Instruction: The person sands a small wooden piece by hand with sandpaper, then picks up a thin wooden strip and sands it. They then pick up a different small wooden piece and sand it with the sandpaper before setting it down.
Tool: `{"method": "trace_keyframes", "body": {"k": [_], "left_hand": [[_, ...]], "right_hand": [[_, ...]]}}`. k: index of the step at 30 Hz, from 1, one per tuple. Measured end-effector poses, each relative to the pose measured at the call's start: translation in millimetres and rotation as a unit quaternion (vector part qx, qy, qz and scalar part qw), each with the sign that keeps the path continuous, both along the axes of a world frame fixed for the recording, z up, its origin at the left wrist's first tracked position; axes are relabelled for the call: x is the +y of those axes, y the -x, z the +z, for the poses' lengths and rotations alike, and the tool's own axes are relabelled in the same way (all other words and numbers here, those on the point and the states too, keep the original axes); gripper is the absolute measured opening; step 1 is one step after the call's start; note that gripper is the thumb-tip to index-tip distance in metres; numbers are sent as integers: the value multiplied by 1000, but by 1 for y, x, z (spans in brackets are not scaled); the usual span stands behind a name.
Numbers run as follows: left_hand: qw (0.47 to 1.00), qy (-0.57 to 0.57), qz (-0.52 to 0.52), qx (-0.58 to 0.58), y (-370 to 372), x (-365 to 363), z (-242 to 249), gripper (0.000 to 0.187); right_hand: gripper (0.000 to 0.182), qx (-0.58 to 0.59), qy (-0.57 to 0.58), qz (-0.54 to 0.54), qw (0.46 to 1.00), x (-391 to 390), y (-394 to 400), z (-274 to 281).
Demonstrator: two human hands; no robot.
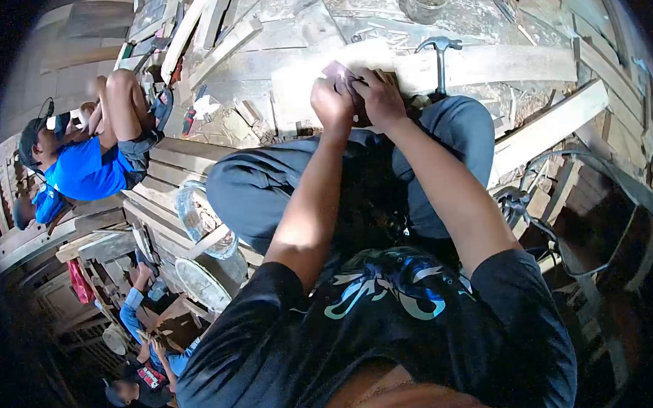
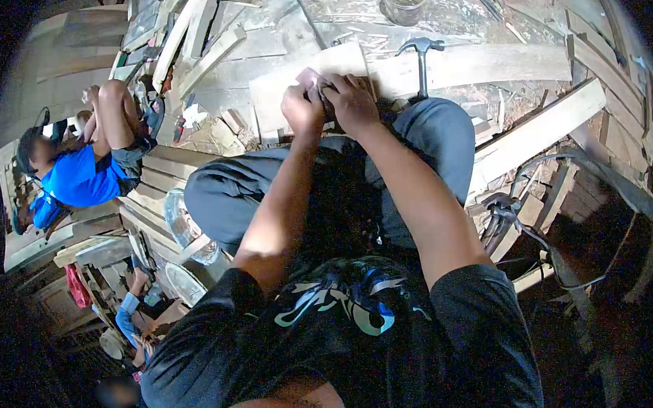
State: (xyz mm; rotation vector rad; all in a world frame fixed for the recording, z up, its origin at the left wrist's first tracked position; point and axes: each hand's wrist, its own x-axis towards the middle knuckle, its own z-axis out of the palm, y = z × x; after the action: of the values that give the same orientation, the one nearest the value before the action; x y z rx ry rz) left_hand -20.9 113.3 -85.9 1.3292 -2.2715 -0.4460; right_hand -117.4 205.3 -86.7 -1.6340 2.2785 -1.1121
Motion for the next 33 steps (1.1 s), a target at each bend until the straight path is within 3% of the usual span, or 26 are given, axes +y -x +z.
{"method": "trace_keyframes", "body": {"k": [4, 8, 12, 16, 21, 24, 28, 29, 32, 33], "left_hand": [[998, -47, -25, 28, 15, -6, 22, 27], [999, -12, -18, 42, -16, 13, -6, 24], [999, 7, -34, 6, 5, -3, 11, 20], [997, 1, -43, 58, 17, -9, 17, 21], [999, 24, -37, 6, -14, 15, 9, 18], [996, 32, -24, 81, 9, 8, 26, 17], [995, 50, -56, 68, 15, -13, 15, 19], [999, -7, -42, 32, 8, -3, 16, 20], [999, 26, -27, 34, -15, 20, 2, 19], [999, -42, -20, 17, -15, 19, 18, 18]], "right_hand": [[24, 41, 2, -25, 999, 5, -3, 7], [23, 1, 16, -11, 1000, 2, -3, 4], [23, 31, 7, -13, 999, 0, -3, -4], [24, 13, 20, -22, 999, 1, -4, -4], [22, 10, 3, -13, 1000, 2, -3, 6], [22, 24, 7, -18, 1000, 0, -3, -2], [22, 27, 42, -29, 998, 5, -5, -8], [22, 19, 26, -28, 999, 5, -6, -7], [21, 2, 30, -22, 999, 2, -6, 1], [21, 0, 17, -16, 1000, 1, -4, 3]]}}
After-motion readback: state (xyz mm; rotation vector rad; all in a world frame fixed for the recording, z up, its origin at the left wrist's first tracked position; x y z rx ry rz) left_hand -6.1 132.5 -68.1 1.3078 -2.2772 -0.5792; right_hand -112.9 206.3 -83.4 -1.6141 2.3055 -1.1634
